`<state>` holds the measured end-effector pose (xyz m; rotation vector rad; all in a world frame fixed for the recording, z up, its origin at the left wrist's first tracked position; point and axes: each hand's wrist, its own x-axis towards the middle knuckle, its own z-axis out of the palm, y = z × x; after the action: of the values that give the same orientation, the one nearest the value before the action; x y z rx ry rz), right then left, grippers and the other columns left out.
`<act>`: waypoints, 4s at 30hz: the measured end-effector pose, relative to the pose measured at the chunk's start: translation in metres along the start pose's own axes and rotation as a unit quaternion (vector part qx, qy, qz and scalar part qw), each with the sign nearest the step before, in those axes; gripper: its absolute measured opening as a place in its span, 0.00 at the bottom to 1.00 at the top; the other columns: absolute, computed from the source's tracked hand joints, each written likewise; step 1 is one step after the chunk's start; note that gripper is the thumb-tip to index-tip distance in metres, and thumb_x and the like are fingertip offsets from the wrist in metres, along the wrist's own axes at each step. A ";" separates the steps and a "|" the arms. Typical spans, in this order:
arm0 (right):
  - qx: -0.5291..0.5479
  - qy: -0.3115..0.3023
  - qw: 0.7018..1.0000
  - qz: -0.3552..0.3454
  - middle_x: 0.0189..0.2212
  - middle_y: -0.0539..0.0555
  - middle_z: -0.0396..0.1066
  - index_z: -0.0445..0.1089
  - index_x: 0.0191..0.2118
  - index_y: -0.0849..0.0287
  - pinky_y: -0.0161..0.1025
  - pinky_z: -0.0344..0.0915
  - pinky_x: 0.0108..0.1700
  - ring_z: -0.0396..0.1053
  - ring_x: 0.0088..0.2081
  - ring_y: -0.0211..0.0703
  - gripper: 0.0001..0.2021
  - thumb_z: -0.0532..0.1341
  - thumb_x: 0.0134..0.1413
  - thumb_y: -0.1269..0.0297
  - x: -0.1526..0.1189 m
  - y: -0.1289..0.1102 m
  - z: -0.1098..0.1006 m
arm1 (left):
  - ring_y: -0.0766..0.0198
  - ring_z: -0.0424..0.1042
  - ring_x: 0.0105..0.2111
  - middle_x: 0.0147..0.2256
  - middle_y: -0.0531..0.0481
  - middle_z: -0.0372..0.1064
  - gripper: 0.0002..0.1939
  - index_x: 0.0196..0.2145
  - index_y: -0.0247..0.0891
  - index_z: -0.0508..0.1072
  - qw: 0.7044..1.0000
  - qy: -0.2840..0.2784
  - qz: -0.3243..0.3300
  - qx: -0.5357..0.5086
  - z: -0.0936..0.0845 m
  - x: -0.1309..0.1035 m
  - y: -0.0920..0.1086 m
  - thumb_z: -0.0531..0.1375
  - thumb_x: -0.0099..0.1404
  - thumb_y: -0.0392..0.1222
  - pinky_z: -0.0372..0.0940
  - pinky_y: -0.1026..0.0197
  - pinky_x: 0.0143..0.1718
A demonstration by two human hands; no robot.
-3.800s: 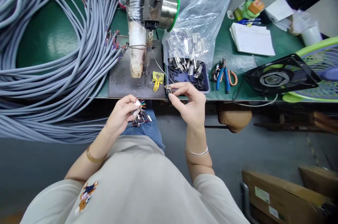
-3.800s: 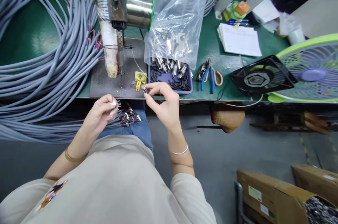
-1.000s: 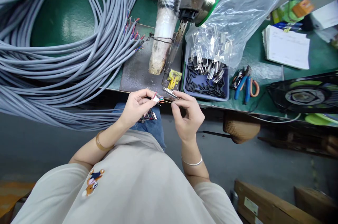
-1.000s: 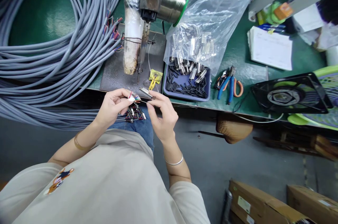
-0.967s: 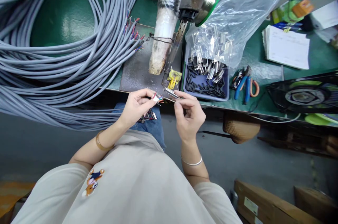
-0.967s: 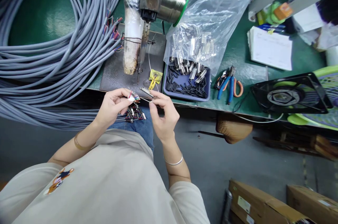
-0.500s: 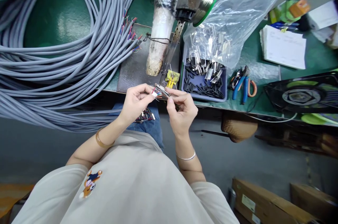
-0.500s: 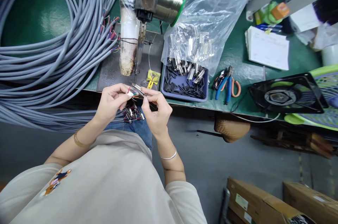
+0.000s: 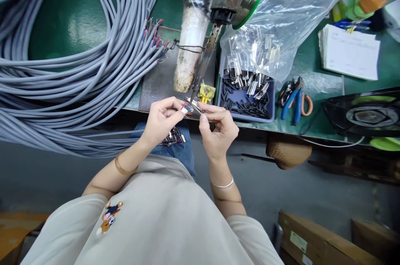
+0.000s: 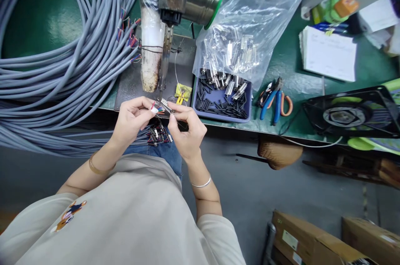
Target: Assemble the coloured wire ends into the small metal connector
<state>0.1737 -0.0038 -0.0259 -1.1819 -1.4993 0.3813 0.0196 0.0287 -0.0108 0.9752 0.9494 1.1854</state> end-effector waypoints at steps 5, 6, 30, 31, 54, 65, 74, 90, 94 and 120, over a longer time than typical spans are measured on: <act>-0.011 -0.006 1.000 -0.016 0.44 0.53 0.82 0.69 0.35 0.53 0.47 0.78 0.48 0.81 0.46 0.46 0.05 0.63 0.62 0.71 0.003 0.001 0.000 | 0.78 0.57 0.18 0.31 0.50 0.76 0.09 0.22 0.34 0.72 1.000 -0.004 0.000 -0.006 0.000 0.001 0.002 0.68 0.55 0.36 0.52 0.71 0.17; -0.013 -0.008 1.000 -0.015 0.43 0.53 0.82 0.69 0.36 0.53 0.47 0.78 0.48 0.81 0.46 0.47 0.05 0.63 0.62 0.70 0.003 0.001 -0.001 | 0.79 0.57 0.18 0.32 0.50 0.76 0.09 0.22 0.34 0.72 1.000 -0.004 0.000 -0.007 0.000 0.002 0.003 0.68 0.55 0.36 0.51 0.71 0.17; -0.047 -0.004 0.997 -0.063 0.41 0.50 0.82 0.71 0.34 0.51 0.44 0.78 0.41 0.82 0.40 0.45 0.06 0.65 0.60 0.71 0.007 -0.001 -0.002 | 0.75 0.62 0.20 0.30 0.50 0.76 0.09 0.21 0.35 0.72 0.999 -0.015 -0.031 -0.008 -0.002 0.003 0.008 0.70 0.52 0.37 0.56 0.70 0.19; -0.047 -0.005 0.997 -0.063 0.41 0.50 0.82 0.70 0.34 0.51 0.43 0.78 0.41 0.82 0.40 0.45 0.06 0.65 0.60 0.71 0.006 -0.001 -0.002 | 0.75 0.62 0.20 0.30 0.50 0.76 0.09 0.21 0.35 0.73 0.999 -0.015 -0.033 -0.007 -0.002 0.003 0.007 0.70 0.52 0.37 0.56 0.70 0.20; -0.035 0.007 0.996 -0.084 0.41 0.51 0.82 0.71 0.37 0.53 0.41 0.79 0.43 0.82 0.42 0.43 0.08 0.67 0.58 0.75 0.006 0.004 0.003 | 0.76 0.55 0.19 0.25 0.55 0.67 0.11 0.22 0.36 0.68 1.000 -0.004 0.016 0.007 0.003 0.002 0.006 0.65 0.58 0.35 0.51 0.71 0.19; -0.097 0.020 0.985 -0.141 0.42 0.53 0.83 0.71 0.36 0.54 0.39 0.78 0.40 0.82 0.39 0.42 0.09 0.68 0.56 0.76 0.010 -0.001 0.004 | 0.75 0.57 0.21 0.25 0.55 0.65 0.10 0.22 0.36 0.68 0.999 0.001 0.036 0.034 0.005 0.000 0.010 0.65 0.57 0.35 0.55 0.70 0.21; -0.120 0.007 0.981 -0.152 0.41 0.53 0.83 0.68 0.35 0.54 0.35 0.78 0.38 0.82 0.38 0.40 0.10 0.67 0.56 0.76 0.008 0.000 0.005 | 0.74 0.60 0.22 0.25 0.55 0.67 0.09 0.22 0.36 0.68 1.000 0.011 0.007 0.022 0.005 0.000 0.007 0.65 0.55 0.36 0.57 0.70 0.23; -0.109 0.020 0.983 -0.147 0.40 0.53 0.82 0.70 0.35 0.54 0.36 0.78 0.38 0.80 0.38 0.40 0.10 0.69 0.55 0.76 0.013 -0.003 0.006 | 0.75 0.57 0.21 0.27 0.54 0.69 0.08 0.22 0.35 0.69 0.998 0.024 0.037 0.053 0.007 -0.001 0.014 0.64 0.57 0.34 0.55 0.70 0.22; -0.135 0.009 0.976 -0.169 0.40 0.55 0.83 0.68 0.33 0.55 0.34 0.77 0.36 0.80 0.36 0.39 0.11 0.68 0.55 0.76 0.012 -0.002 0.005 | 0.76 0.55 0.20 0.24 0.56 0.66 0.09 0.21 0.36 0.67 0.999 0.017 0.027 0.031 0.007 0.000 0.013 0.63 0.56 0.31 0.53 0.70 0.20; -0.142 -0.004 0.973 -0.183 0.37 0.51 0.83 0.74 0.43 0.53 0.36 0.76 0.35 0.81 0.34 0.41 0.08 0.66 0.61 0.73 0.007 0.004 -0.008 | 0.79 0.56 0.11 0.24 0.55 0.72 0.09 0.24 0.35 0.70 0.993 0.005 -0.114 -0.021 0.001 -0.003 0.006 0.68 0.51 0.36 0.46 0.70 0.11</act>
<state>0.1837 0.0005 -0.0227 -1.0898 -1.7785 -0.0814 0.0181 0.0263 -0.0047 0.8041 1.0106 1.0136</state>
